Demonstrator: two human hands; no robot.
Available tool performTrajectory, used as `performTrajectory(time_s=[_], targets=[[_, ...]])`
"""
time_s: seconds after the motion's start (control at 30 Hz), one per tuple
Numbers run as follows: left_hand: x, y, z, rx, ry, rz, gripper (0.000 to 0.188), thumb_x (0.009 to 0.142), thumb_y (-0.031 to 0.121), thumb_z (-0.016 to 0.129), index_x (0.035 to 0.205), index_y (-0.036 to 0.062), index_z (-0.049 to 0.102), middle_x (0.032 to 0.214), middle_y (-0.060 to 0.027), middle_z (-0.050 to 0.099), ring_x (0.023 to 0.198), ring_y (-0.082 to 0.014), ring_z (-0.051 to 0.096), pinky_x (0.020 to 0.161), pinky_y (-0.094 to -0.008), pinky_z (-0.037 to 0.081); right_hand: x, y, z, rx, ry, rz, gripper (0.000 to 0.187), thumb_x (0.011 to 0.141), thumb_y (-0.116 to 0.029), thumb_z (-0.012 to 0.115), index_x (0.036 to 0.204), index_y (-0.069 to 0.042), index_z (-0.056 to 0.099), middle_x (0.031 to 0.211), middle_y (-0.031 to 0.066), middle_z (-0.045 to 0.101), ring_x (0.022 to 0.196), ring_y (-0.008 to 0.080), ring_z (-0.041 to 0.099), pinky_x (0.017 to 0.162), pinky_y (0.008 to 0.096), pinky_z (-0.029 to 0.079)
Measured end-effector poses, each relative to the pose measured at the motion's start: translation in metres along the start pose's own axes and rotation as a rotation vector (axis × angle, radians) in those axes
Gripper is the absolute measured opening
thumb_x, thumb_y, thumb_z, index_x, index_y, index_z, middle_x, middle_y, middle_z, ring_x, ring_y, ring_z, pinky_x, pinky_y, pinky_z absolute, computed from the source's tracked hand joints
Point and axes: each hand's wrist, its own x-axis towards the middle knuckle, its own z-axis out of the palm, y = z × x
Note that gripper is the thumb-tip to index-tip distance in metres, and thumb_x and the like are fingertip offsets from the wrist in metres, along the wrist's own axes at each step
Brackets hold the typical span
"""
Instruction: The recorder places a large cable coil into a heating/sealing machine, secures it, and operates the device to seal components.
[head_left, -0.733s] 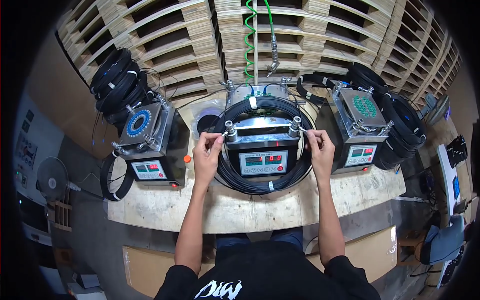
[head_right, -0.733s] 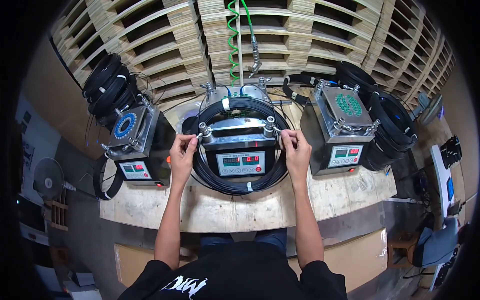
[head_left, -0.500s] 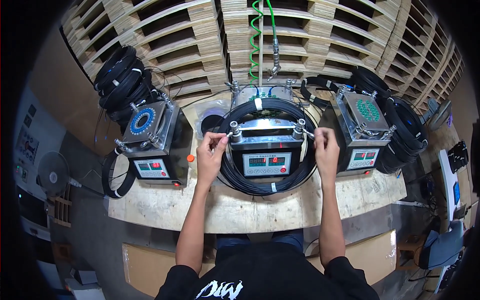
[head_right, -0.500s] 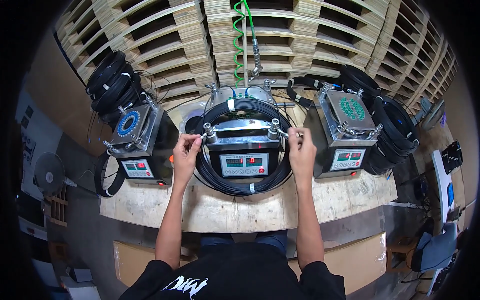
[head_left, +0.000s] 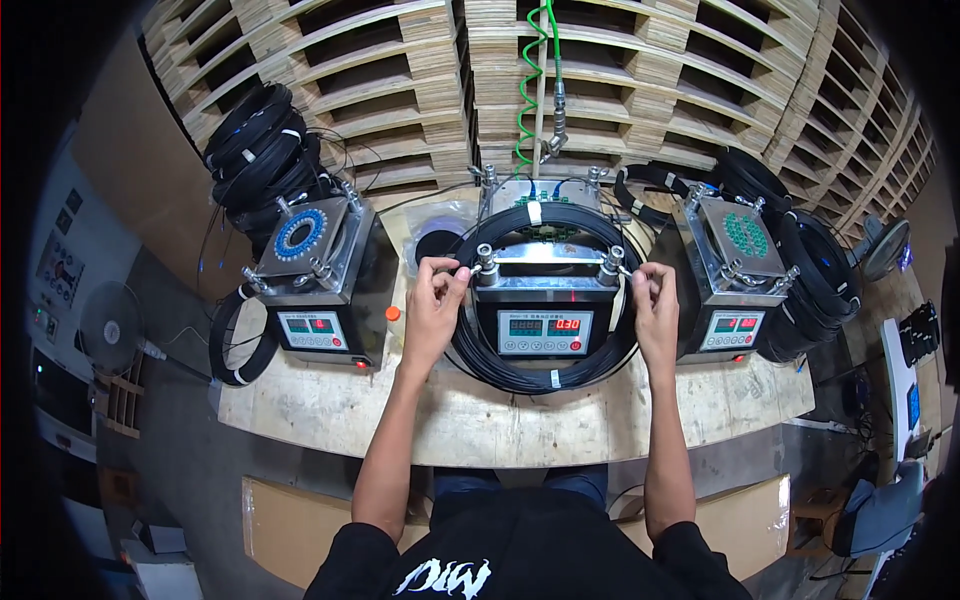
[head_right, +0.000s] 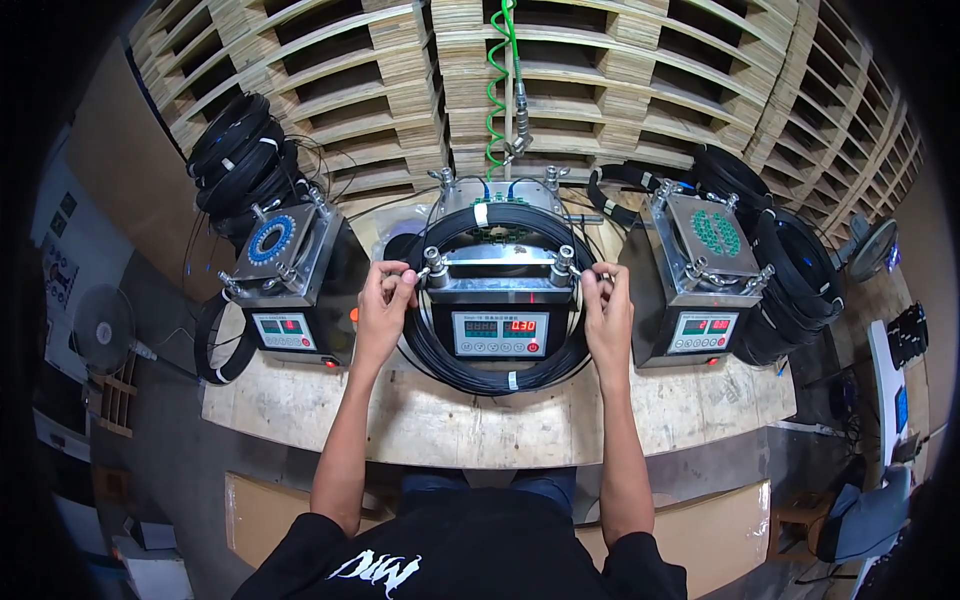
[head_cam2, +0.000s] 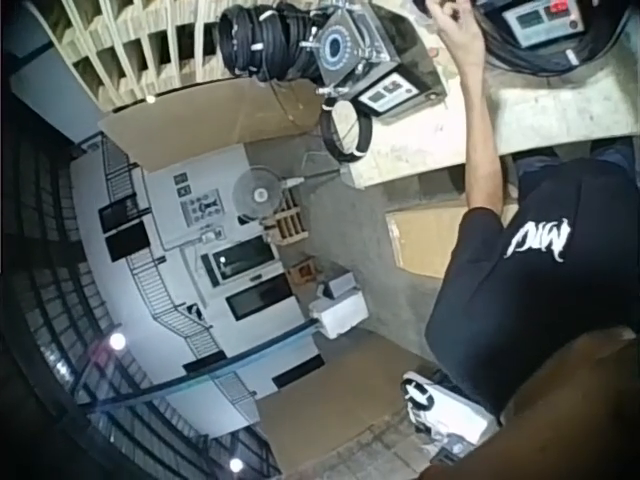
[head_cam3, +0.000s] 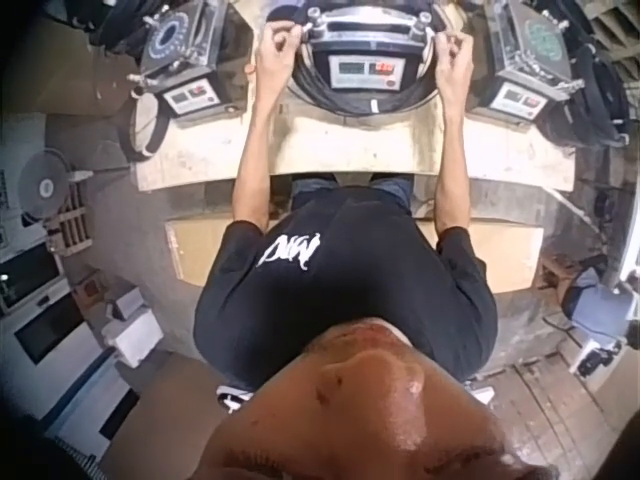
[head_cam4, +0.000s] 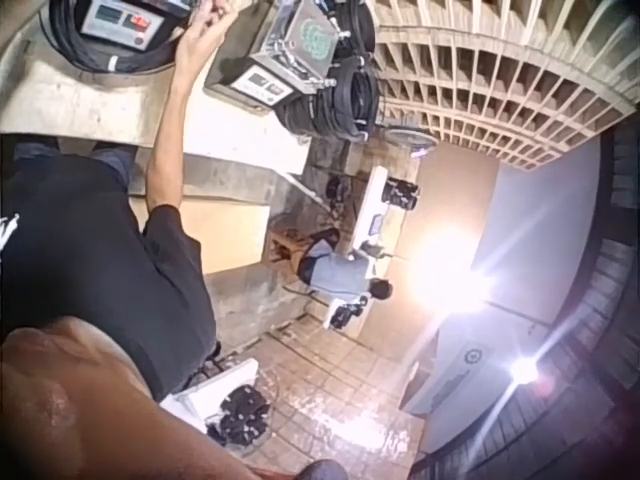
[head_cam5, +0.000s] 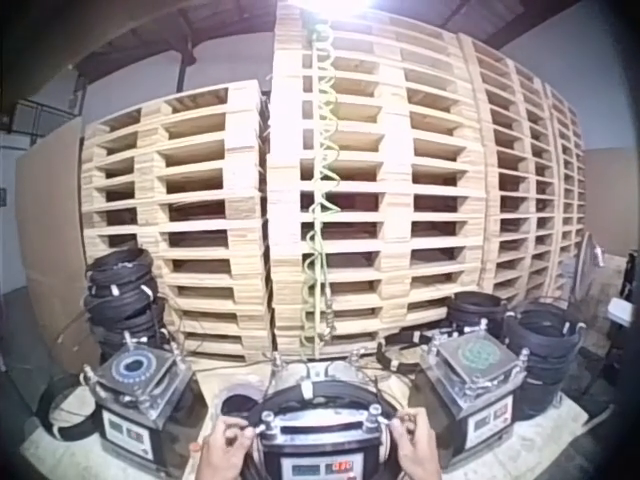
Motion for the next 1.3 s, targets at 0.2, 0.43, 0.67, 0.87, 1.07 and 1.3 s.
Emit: performTrajectory(time_s=[0.2, 0.43, 0.67, 0.87, 1.07, 1.3], targets=[[0.008, 0.001, -0.011, 0.091, -0.188, 0.040, 0.020, 0.102, 0.018, 0.062, 0.101, -0.0011, 0.057, 0.070, -0.0058, 0.062, 0.064, -0.0090, 0.056, 0.060, -0.0270, 0.043, 0.000, -0.003, 0.001, -0.034, 0.036, -0.169, 0.017, 0.097, -0.013, 0.070, 0.098, 0.003, 0.061, 0.068, -0.0027, 0.052, 0.061, 0.0039, 0.042, 0.054, 0.0225, 0.035], [0.011, -0.002, -0.013, 0.425, -0.173, 0.502, 0.012, 0.096, 0.003, 0.063, 0.094, -0.0036, 0.053, 0.083, -0.0194, 0.055, 0.076, -0.0392, 0.055, 0.067, -0.0438, 0.044, 0.003, -0.012, -0.002, 0.322, -0.049, 0.148, 0.015, 0.097, -0.013, 0.069, 0.093, -0.001, 0.061, 0.069, -0.0030, 0.056, 0.059, 0.0012, 0.046, 0.051, 0.0195, 0.033], [0.014, -0.003, -0.015, 0.401, -0.186, 0.517, 0.012, 0.095, 0.005, 0.066, 0.093, -0.0032, 0.058, 0.080, -0.0160, 0.057, 0.072, -0.0331, 0.056, 0.065, -0.0413, 0.044, 0.009, -0.008, -0.010, 0.366, -0.093, 0.204, 0.016, 0.098, -0.017, 0.068, 0.091, -0.006, 0.059, 0.068, -0.0036, 0.059, 0.051, -0.0007, 0.043, 0.043, 0.0180, 0.027], [0.017, 0.007, -0.025, 0.286, -0.256, 0.237, 0.014, 0.095, 0.012, 0.070, 0.098, -0.0003, 0.065, 0.072, -0.0041, 0.057, 0.063, -0.0101, 0.052, 0.057, -0.0281, 0.039, 0.013, -0.003, -0.016, 0.237, -0.172, 0.162, 0.024, 0.099, -0.022, 0.069, 0.088, -0.003, 0.059, 0.058, -0.0018, 0.055, 0.049, 0.0025, 0.045, 0.044, 0.0210, 0.029], [0.059, -0.016, -0.035, -0.008, -0.075, -0.003, 0.026, 0.102, 0.028, 0.063, 0.100, 0.0030, 0.069, 0.072, 0.0034, 0.058, 0.065, -0.0042, 0.051, 0.060, -0.0201, 0.040, 0.072, 0.009, -0.030, 0.070, -0.138, -0.024, 0.037, 0.105, -0.038, 0.057, 0.083, -0.008, 0.061, 0.058, -0.0045, 0.046, 0.051, 0.0033, 0.041, 0.047, 0.0227, 0.029], [0.197, -0.065, 0.022, -0.395, -0.101, -0.545, 0.051, 0.093, 0.052, 0.069, 0.114, 0.0060, 0.065, 0.096, -0.0054, 0.073, 0.072, -0.0087, 0.061, 0.065, -0.0235, 0.050, 0.218, 0.047, 0.018, 0.250, -0.430, 0.337, 0.034, 0.101, -0.043, 0.060, 0.112, -0.010, 0.063, 0.072, -0.0023, 0.058, 0.051, 0.0047, 0.044, 0.043, 0.0222, 0.028]])
